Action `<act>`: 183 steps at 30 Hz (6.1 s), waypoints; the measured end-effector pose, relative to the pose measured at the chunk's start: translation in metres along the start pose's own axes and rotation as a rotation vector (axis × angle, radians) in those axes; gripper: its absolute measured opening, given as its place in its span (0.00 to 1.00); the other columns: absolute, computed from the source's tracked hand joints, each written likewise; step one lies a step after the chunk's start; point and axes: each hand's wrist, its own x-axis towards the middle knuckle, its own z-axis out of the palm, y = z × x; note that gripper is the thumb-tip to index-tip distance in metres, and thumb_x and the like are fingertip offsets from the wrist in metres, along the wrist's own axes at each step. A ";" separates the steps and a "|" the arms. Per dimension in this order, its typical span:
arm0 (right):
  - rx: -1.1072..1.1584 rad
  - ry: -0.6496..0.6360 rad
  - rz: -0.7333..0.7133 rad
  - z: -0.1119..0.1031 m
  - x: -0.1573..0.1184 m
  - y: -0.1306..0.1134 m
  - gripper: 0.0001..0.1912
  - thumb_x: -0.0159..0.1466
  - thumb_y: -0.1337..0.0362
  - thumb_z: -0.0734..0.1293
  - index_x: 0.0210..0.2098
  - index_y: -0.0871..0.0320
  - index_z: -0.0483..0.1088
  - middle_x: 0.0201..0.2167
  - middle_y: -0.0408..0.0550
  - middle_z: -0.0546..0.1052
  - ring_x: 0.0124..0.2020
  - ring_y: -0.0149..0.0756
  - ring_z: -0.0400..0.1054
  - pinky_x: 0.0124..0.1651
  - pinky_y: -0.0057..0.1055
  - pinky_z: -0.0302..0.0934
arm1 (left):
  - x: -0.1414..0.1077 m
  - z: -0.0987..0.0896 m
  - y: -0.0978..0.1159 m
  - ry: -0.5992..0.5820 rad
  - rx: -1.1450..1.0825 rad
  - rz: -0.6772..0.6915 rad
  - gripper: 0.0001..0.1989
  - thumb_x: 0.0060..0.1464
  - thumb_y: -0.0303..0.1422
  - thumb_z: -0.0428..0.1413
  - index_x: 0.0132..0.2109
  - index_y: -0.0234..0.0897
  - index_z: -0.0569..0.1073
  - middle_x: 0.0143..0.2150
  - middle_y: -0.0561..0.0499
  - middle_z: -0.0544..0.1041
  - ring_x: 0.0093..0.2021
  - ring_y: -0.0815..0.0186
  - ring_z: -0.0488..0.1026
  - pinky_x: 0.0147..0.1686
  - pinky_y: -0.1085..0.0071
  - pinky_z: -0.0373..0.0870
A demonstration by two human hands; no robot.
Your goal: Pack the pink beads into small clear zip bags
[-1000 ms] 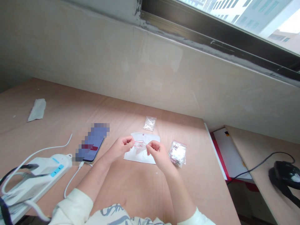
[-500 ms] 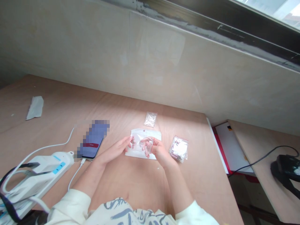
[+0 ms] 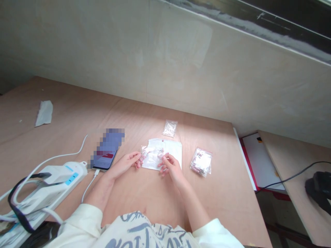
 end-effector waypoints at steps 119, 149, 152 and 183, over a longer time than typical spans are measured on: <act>0.003 0.282 -0.209 -0.013 0.020 -0.015 0.10 0.47 0.58 0.65 0.20 0.59 0.64 0.18 0.43 0.69 0.21 0.29 0.61 0.25 0.26 0.53 | 0.024 0.027 0.029 0.202 0.371 0.257 0.14 0.50 0.42 0.45 0.34 0.36 0.67 0.34 0.50 0.71 0.37 0.64 0.67 0.36 0.72 0.62; -0.908 1.054 -0.267 -0.091 -0.034 -0.017 0.09 0.54 0.67 0.59 0.28 0.61 0.70 0.30 0.53 0.73 0.37 0.44 0.63 0.43 0.41 0.47 | 0.029 0.011 -0.009 0.309 0.582 0.280 0.14 0.48 0.42 0.46 0.30 0.36 0.68 0.28 0.51 0.71 0.32 0.64 0.68 0.32 0.72 0.63; -0.806 0.950 -0.535 -0.074 -0.046 -0.029 0.06 0.54 0.67 0.61 0.26 0.58 0.70 0.29 0.49 0.73 0.35 0.41 0.63 0.44 0.40 0.49 | 0.022 0.020 0.005 0.283 0.403 0.242 0.15 0.46 0.44 0.48 0.31 0.36 0.68 0.30 0.51 0.72 0.35 0.63 0.68 0.36 0.72 0.63; -0.152 -0.009 -0.268 0.019 -0.035 -0.055 0.11 0.52 0.60 0.62 0.19 0.59 0.59 0.19 0.40 0.61 0.22 0.27 0.56 0.28 0.26 0.52 | -0.019 0.062 0.056 -0.011 0.198 0.217 0.14 0.47 0.38 0.49 0.21 0.36 0.57 0.19 0.59 0.58 0.21 0.73 0.57 0.22 0.77 0.55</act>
